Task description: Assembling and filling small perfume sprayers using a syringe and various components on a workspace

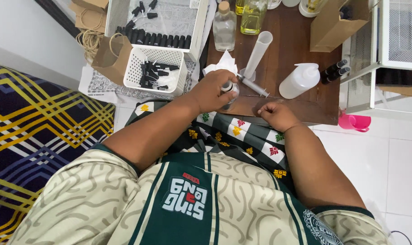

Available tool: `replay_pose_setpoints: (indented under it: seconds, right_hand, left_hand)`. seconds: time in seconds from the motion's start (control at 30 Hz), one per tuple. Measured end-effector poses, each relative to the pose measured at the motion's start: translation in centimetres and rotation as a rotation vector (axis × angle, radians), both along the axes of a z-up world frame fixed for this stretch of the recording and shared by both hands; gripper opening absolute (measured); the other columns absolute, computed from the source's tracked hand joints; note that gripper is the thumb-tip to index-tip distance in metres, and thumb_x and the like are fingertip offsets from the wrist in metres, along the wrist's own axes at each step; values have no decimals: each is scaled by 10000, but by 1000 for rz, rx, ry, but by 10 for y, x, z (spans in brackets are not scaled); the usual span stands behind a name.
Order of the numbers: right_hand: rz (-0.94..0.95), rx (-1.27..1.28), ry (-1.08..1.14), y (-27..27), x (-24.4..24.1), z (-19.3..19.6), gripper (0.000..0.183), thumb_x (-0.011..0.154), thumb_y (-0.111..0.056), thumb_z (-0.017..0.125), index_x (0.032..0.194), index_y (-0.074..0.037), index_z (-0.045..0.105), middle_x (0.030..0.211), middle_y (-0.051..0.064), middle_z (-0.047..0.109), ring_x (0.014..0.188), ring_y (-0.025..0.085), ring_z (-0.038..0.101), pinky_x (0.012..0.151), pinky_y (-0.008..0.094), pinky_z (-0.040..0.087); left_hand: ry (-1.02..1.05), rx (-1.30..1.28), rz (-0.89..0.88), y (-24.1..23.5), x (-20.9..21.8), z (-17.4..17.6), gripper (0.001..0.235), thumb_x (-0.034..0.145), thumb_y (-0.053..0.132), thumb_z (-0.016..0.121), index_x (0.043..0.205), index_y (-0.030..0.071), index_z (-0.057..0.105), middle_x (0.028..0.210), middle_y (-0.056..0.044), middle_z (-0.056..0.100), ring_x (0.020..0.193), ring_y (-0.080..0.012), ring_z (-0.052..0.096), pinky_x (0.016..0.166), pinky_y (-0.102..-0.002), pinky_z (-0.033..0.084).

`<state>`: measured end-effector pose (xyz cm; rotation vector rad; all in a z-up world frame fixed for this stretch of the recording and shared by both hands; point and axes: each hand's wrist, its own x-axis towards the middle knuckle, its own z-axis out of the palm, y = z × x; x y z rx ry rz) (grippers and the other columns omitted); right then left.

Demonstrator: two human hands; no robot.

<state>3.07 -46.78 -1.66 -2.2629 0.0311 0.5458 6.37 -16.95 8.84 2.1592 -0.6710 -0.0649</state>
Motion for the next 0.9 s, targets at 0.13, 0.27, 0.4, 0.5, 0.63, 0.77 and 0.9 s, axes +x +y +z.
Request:
replay_pose_setpoints:
  seconds: [0.13,0.27,0.4,0.5,0.63,0.77,0.9]
  right_hand:
    - [-3,3,5,0,1,3,240,898,-340,718,1011,-145,800,871,125,750,887,270,697,772,389,537]
    - [-3,-11,5,0,2,-8,232,905,-360,711,1006,-168,795,895,124,752,912,274,709,788,402,545]
    - [-2,34,-142,0,-4,0,181,913,-296,728,998,-155,801,874,150,746,901,322,709,799,428,552]
    - [6,106,-395,4,-2,6,114,937,-242,745,1017,-179,795,902,123,727,917,318,701,822,432,555]
    - [117,152,-841,29,-1,54,216,928,-168,773,1144,-162,779,1000,64,712,927,281,709,824,374,570]
    - [252,161,-1039,69,6,112,368,924,-217,759,1277,-123,718,1121,129,679,1001,344,673,875,436,556]
    - [468,63,-1141,97,16,119,344,956,-269,715,1256,-101,699,1230,170,669,1075,408,654,913,501,524]
  left_hand:
    - [-44,-27,-29,-3,2,1,289,979,305,698,1221,161,639,1113,-112,715,1060,-373,694,944,-462,548]
    - [-107,-45,-92,-3,3,4,286,994,328,681,1203,137,644,1101,-127,707,1055,-384,693,936,-471,549]
    - [-59,-183,-95,2,4,-13,433,965,242,690,1353,92,570,1106,-123,744,1068,-349,711,970,-446,546]
    - [-47,-267,-59,4,5,-36,693,894,248,780,1464,38,448,1149,-141,738,1116,-354,701,1010,-479,532]
    - [-55,-229,-23,1,3,-47,626,835,207,826,1349,-18,548,1157,-221,727,1124,-436,680,1009,-514,532]
    - [-11,-263,9,-6,5,-63,547,852,197,806,1308,-16,591,1141,-245,720,1140,-442,672,1003,-503,536]
    - [50,-189,-26,0,4,-65,538,883,238,748,1368,78,577,1180,-177,716,1168,-402,666,1035,-496,536]
